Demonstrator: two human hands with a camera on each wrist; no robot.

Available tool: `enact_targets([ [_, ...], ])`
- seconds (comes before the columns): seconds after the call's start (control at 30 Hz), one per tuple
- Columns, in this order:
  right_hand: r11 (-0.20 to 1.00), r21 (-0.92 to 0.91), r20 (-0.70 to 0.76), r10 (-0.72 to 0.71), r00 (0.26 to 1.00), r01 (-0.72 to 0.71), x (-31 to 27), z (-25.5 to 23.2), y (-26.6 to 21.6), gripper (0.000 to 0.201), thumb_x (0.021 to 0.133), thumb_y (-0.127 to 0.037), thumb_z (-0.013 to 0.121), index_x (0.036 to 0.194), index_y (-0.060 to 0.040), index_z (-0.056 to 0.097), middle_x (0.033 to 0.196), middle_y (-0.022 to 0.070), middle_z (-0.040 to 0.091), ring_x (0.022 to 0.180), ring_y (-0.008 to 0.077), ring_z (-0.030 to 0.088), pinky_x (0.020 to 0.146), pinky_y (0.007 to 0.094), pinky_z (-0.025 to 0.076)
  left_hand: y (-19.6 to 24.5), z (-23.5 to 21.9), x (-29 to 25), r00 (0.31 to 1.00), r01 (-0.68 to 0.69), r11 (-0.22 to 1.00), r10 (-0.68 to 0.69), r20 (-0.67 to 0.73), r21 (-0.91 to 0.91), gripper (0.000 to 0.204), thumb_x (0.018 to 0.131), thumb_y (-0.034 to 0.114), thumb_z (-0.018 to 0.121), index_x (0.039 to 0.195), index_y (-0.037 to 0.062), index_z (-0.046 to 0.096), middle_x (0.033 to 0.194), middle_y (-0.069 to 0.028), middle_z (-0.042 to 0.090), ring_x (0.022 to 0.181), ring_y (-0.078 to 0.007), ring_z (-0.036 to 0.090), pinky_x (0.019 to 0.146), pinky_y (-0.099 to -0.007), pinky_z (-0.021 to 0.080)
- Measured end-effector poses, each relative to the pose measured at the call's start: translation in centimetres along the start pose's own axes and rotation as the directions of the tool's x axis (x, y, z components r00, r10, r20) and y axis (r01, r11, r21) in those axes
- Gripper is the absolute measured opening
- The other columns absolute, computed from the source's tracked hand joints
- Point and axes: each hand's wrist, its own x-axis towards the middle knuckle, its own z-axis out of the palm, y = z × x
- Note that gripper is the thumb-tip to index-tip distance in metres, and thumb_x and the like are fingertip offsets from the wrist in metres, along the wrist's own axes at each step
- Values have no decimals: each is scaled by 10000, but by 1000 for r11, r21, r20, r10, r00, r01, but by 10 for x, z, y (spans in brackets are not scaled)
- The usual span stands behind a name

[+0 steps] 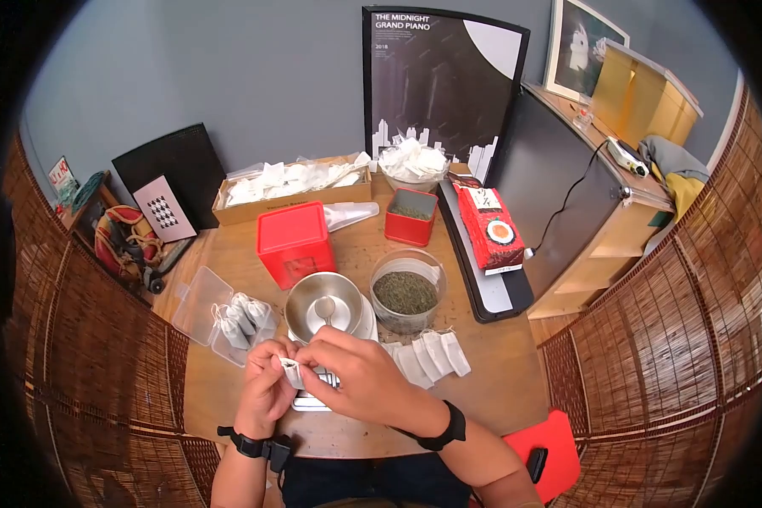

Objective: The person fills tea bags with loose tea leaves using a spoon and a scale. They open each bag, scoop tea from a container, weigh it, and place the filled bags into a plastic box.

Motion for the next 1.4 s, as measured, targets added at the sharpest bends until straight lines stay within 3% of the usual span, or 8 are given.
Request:
enact_targets([
  [0.13, 998, -32, 50, 47, 998, -46, 0, -3, -4, 151, 930, -28, 754, 1071, 13, 721, 944, 124, 671, 783, 276, 717, 692, 371, 575, -1, -4, 0, 1000, 8, 1000, -8, 0, -7, 143, 1045, 153, 746, 1053, 17, 704, 1090, -106, 680, 1107, -242, 665, 990, -383, 541],
  [0.23, 1000, -17, -1, 11, 1000, -11, 2, -3, -9, 182, 932, -41, 755, 1106, -11, 712, 998, 111, 669, 795, 283, 717, 693, 373, 577, 1, 0, 0, 1000, 2, 1000, -3, -19, -28, 147, 1048, 153, 744, 1060, 12, 701, 1095, -107, 680, 1093, -235, 670, 978, -375, 545],
  [0.33, 980, -117, -8, -165, 986, 163, 2, 2, 4, 227, 903, -37, 788, 1125, -62, 746, 1048, 71, 680, 720, 209, 671, 621, 328, 548, 3, 4, 0, 999, 6, 1000, -6, -35, -19, 149, 1048, 151, 743, 1063, 10, 696, 1094, -105, 678, 1063, -221, 674, 951, -366, 555],
  [0.63, 959, -233, 101, -139, 985, 160, -2, 1, 0, 212, 903, -96, 795, 1105, -75, 733, 1052, 58, 649, 770, 246, 708, 622, 367, 574, 4, 7, 1, 999, 20, 999, -18, -43, 40, 135, 1058, 142, 722, 1044, 10, 697, 1095, -114, 683, 1006, -191, 668, 871, -337, 559],
  [0.93, 978, -182, 213, -65, 975, 105, 0, -4, -10, 175, 925, -125, 769, 1031, -56, 649, 1039, 89, 595, 773, 311, 686, 638, 433, 562, 7, 8, 0, 998, 42, 995, -38, -50, 93, 158, 1059, 162, 729, 1030, 11, 695, 1090, -97, 683, 1031, -177, 647, 936, -330, 527],
  [1.17, 978, -181, 235, -60, 970, 104, 0, -7, -7, 201, 927, -158, 785, 1053, -60, 662, 1039, 86, 593, 782, 309, 693, 642, 431, 561, 4, 7, -1, 998, 51, 993, -48, -33, 110, 148, 1071, 168, 716, 1061, 25, 681, 1117, -89, 673, 1032, -165, 638, 949, -331, 522],
  [1.27, 971, -221, 154, -52, 987, 86, -1, -3, -5, 246, 890, -157, 835, 1080, -48, 723, 1033, 75, 643, 758, 244, 698, 618, 367, 560, 2, 4, -1, 999, 22, 992, -15, -52, 122, 193, 1044, 207, 754, 1047, 32, 671, 1112, -93, 677, 1030, -193, 666, 899, -335, 558],
  [1.4, 970, -223, 132, -69, 989, 97, -1, -2, -6, 311, 916, -155, 813, 1180, -23, 715, 1049, 88, 644, 782, 268, 717, 650, 385, 579, 2, -1, -4, 997, 76, 997, -76, -12, 1, 251, 1049, 134, 732, 1261, 9, 677, 1191, -119, 708, 1067, -222, 708, 908, -363, 613],
])
